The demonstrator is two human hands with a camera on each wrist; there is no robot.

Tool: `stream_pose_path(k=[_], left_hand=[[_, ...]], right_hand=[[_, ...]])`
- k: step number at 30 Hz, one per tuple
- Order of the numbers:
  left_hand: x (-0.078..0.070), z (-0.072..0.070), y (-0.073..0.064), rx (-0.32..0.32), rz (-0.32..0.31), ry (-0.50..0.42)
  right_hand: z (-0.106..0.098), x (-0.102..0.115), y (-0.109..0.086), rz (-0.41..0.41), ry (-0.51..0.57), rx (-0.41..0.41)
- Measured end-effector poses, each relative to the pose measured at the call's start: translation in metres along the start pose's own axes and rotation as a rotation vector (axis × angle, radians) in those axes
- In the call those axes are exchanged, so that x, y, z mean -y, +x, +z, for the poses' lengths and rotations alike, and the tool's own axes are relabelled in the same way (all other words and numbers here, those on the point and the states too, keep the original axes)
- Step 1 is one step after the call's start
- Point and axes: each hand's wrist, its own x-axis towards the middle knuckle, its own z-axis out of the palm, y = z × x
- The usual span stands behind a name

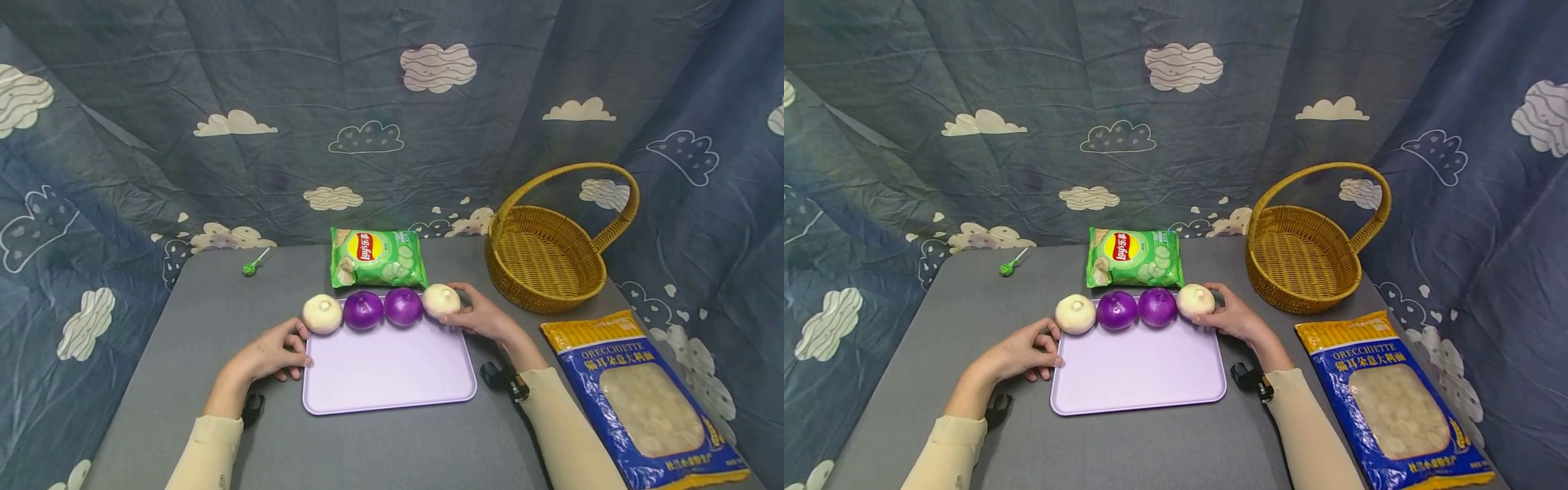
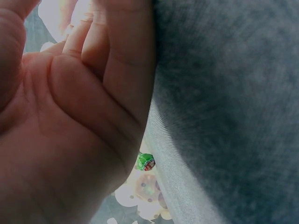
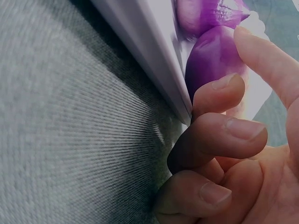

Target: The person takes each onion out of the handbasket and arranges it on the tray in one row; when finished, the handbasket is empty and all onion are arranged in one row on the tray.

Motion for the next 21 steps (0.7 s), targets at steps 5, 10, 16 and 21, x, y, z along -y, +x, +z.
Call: stream_pose_path(k=[5, 10, 16, 21], left_hand=[[0.0009, 0.0, 0.0008, -0.002, 0.001, -0.002], [0.0003, 0.0004, 0.0006, -0.006, -0.009, 0.004], [0.0, 0.0008, 0.0014, -0.005, -0.011, 0.009], [-0.0003, 0.0, 0.0026, 0.001, 0.004, 0.009]], right_hand=[[-0.0003, 0.0006, 0.0, 0.005, -0.01, 0.003], [-0.0004, 0.0004, -0.0014, 0.006, -0.008, 0.01], [-0.002, -0.0005, -0.0029, 0.004, 0.0, 0.013], [-0.0031, -0.0009, -0.0039, 0.014, -0.001, 0.008]])
